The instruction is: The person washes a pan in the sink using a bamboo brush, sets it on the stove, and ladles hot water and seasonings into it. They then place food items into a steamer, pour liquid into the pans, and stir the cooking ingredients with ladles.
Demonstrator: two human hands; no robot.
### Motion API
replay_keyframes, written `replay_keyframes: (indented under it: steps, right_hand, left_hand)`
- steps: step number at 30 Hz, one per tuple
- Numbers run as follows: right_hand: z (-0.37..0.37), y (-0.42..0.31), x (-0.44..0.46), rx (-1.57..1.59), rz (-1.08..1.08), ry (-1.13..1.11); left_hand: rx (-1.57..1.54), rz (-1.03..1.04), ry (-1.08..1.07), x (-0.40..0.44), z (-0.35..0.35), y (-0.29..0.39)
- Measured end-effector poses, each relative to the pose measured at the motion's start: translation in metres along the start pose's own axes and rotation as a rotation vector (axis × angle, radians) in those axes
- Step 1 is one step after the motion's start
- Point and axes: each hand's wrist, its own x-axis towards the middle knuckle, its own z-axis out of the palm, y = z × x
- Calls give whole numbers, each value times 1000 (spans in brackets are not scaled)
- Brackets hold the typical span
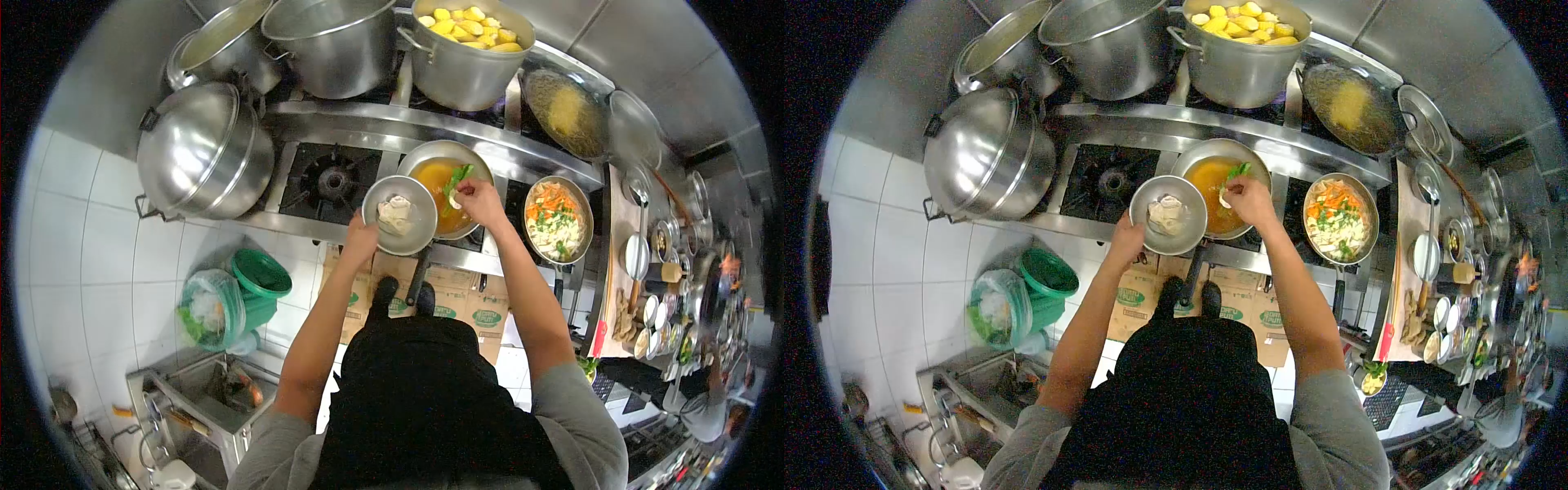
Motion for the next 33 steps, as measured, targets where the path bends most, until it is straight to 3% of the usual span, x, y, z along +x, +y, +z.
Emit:
replay_keyframes:
  steps: [2,5,8,10,13,14,20,21,25,27,28,30,32,33]
  right_hand:
    - [10,27,10,-201,-35,-39]
    - [25,39,21,-350,-46,-11]
    - [31,-14,13,-272,-456,-64]
    - [47,-43,-1,-352,-624,-289]
    - [69,-64,-17,-491,-710,-283]
    - [76,-63,-17,-502,-570,-345]
    - [95,-54,-24,-435,-594,-341]
    - [91,-56,-22,-333,-503,-322]
    - [56,-54,-8,115,-174,-153]
    - [42,-31,2,141,-114,4]
    - [33,-21,4,-126,-67,-5]
    - [41,29,10,-354,-97,-3]
    - [46,42,11,-524,-32,-9]
    - [49,29,7,-523,-46,91]
  left_hand:
    - [-38,-34,13,1,4,-19]
    - [-141,-81,4,-19,6,9]
    - [-46,-93,-18,-17,5,-7]
    - [-12,-113,-50,-17,7,-10]
    - [-64,-111,-29,-21,5,3]
    - [-51,-65,20,-20,5,-2]
    - [-83,-88,40,-19,-5,-13]
    - [-83,-95,30,-18,-9,-14]
    - [-137,-101,-6,-12,-23,-27]
    - [-172,-78,-54,-13,-34,-18]
    - [-154,-125,-65,-14,-38,-10]
    - [-114,-215,-77,-16,-50,9]
    - [-24,-121,-130,-9,-56,9]
    - [24,-78,-152,-6,-62,5]
